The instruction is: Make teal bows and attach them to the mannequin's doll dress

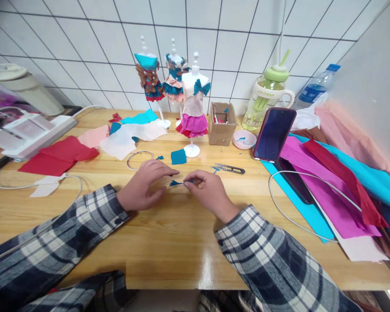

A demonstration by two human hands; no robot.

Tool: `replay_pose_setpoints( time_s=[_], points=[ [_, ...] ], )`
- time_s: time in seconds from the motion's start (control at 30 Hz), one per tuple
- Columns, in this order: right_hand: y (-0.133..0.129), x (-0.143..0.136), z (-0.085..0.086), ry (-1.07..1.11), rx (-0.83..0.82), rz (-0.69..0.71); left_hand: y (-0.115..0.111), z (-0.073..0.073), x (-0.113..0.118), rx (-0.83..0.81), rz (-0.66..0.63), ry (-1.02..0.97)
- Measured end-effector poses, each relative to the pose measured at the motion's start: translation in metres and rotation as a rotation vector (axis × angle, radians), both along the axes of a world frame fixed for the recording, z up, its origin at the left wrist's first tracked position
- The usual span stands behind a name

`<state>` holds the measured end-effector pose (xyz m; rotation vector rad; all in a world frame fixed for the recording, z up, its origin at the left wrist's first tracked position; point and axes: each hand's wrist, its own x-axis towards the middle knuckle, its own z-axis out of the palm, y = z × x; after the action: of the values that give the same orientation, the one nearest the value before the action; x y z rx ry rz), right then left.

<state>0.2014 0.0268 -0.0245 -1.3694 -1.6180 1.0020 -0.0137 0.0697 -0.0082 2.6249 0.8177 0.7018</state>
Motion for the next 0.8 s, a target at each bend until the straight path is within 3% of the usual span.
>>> replay_pose_setpoints(
  time_s=[0.1, 0.23, 0.43, 0.63, 0.8],
  points=[
    [-0.005, -0.003, 0.001, -0.147, 0.203, 0.023, -0.003, 0.002, 0.004, -0.168, -0.042, -0.041],
    [-0.011, -0.008, 0.003, -0.107, 0.265, 0.069, -0.006, -0.003, 0.013, -0.278, -0.041, 0.007],
    [-0.011, -0.009, 0.006, -0.035, 0.129, 0.058, -0.003, -0.011, 0.014, -0.288, 0.007, -0.034],
    [-0.009, -0.012, 0.004, 0.012, 0.051, 0.056, -0.005, -0.009, 0.012, -0.208, 0.035, -0.006],
    [-0.006, -0.007, 0.003, 0.138, -0.106, -0.001, -0.006, -0.007, 0.012, -0.137, 0.054, 0.017]
  ],
)
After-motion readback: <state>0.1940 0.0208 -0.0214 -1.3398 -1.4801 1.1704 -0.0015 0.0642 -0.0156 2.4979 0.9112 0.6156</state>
